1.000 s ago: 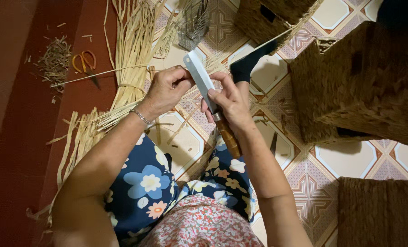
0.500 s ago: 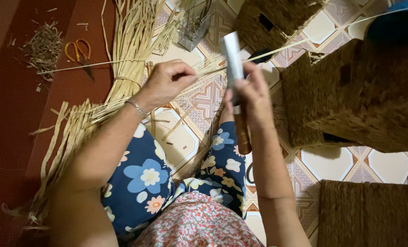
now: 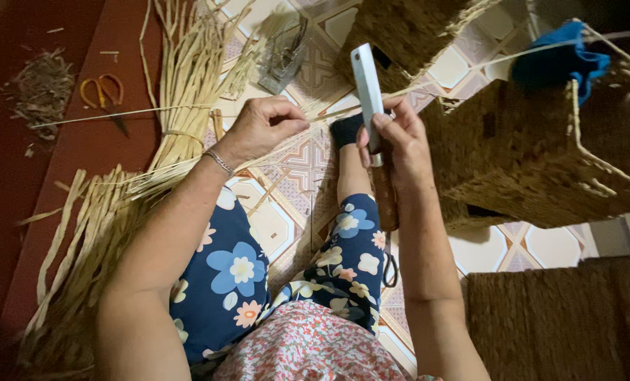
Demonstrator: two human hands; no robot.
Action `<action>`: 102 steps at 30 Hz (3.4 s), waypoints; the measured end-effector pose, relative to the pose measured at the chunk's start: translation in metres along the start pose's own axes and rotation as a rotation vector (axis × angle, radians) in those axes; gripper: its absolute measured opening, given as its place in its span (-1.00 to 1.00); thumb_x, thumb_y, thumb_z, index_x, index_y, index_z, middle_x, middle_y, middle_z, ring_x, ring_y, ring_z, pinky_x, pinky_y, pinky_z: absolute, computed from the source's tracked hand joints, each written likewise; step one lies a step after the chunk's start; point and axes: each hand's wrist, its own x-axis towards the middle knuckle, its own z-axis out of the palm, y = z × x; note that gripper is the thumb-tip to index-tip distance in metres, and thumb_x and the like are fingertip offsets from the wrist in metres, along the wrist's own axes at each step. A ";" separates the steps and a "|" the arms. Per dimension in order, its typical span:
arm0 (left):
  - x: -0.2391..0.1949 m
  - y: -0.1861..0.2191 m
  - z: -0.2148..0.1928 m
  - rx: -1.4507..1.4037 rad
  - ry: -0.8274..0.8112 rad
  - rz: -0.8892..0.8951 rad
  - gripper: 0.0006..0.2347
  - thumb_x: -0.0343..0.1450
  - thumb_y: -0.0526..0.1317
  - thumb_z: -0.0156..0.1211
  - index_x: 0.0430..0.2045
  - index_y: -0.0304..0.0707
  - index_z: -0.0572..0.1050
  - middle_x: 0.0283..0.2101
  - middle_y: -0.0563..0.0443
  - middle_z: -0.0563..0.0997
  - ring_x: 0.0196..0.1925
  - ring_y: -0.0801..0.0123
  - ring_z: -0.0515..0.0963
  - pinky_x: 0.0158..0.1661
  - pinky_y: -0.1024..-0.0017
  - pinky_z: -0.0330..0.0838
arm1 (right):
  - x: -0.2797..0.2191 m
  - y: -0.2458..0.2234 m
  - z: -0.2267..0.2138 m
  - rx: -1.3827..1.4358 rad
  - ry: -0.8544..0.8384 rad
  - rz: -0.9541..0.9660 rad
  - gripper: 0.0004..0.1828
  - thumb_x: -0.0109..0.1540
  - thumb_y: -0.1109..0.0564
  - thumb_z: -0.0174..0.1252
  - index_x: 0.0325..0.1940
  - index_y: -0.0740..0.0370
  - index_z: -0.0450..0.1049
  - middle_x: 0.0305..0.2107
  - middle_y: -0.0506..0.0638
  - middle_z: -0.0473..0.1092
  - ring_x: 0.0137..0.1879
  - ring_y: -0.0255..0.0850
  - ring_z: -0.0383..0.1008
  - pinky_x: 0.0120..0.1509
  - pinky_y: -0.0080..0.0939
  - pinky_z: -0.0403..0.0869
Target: The person sits on the floor and uses a knife to shave thin bamboo strips, repeatedly drawing the blade along each strip to smooth and thin it. The person handles the strips one at a time, placing shaved pieces aside on the floor.
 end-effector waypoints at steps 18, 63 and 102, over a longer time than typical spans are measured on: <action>0.007 0.021 0.027 -0.016 -0.087 -0.137 -0.87 0.45 -0.24 0.26 -0.21 -0.28 0.60 -0.41 -0.01 0.66 -0.41 0.39 0.55 -0.38 0.44 0.45 | -0.009 -0.014 0.016 -0.323 0.115 0.057 -0.86 0.38 0.20 -0.03 0.03 0.21 0.27 -0.52 0.08 0.49 -0.52 -0.19 0.47 -0.52 -0.23 0.45; 0.066 -0.021 -0.061 0.906 0.288 0.210 -1.00 0.48 -0.40 0.35 -0.32 -0.36 0.66 -0.25 -0.11 0.54 -0.20 0.24 0.56 -0.28 0.40 0.53 | 0.038 -0.015 -0.118 0.057 0.484 -0.360 -0.79 0.47 0.26 0.08 0.17 0.35 0.30 -0.38 0.16 0.50 -0.45 -0.12 0.47 -0.41 -0.19 0.48; 0.038 -0.049 -0.004 0.168 0.279 0.003 -0.92 0.41 -0.45 0.19 -0.27 -0.37 0.55 -0.19 -0.02 0.57 -0.16 0.36 0.58 -0.12 0.42 0.49 | 0.103 0.059 0.013 -0.032 -0.168 0.196 -0.63 0.39 0.22 0.01 0.29 0.28 0.27 -0.48 0.15 0.46 -0.52 -0.21 0.42 -0.50 -0.28 0.43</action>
